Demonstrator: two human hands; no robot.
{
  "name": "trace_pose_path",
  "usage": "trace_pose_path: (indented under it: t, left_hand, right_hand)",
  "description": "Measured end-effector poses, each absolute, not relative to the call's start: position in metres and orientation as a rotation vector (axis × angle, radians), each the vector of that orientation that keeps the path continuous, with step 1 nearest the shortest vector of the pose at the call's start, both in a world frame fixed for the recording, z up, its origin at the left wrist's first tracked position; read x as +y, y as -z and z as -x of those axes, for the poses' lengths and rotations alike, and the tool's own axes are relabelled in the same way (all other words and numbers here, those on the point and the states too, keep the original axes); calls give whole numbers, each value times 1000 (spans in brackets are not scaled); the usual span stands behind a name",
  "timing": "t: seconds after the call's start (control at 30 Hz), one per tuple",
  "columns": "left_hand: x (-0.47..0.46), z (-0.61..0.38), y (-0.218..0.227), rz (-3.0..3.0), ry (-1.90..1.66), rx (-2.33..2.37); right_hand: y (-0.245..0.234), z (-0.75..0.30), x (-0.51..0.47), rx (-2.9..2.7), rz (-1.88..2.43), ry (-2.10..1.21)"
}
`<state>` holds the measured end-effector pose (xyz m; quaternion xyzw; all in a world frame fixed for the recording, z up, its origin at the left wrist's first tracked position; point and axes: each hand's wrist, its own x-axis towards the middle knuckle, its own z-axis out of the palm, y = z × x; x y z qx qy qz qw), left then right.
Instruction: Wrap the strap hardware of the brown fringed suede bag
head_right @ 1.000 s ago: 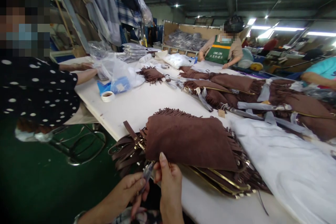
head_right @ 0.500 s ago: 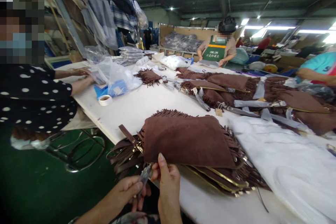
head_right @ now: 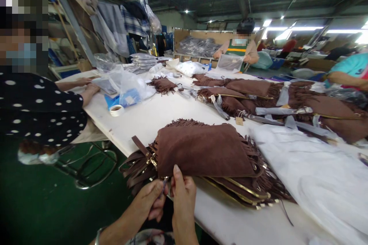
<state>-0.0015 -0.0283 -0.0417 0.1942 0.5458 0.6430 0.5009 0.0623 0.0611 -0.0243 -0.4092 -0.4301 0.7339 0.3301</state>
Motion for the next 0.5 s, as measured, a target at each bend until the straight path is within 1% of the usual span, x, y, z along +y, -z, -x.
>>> trace_pose_path:
  t: [0.5]
  left_hand:
    - [-30,-4,46,-466,-1604,1393]
  right_hand:
    - [22,-56,55,-999,1014,-1938]
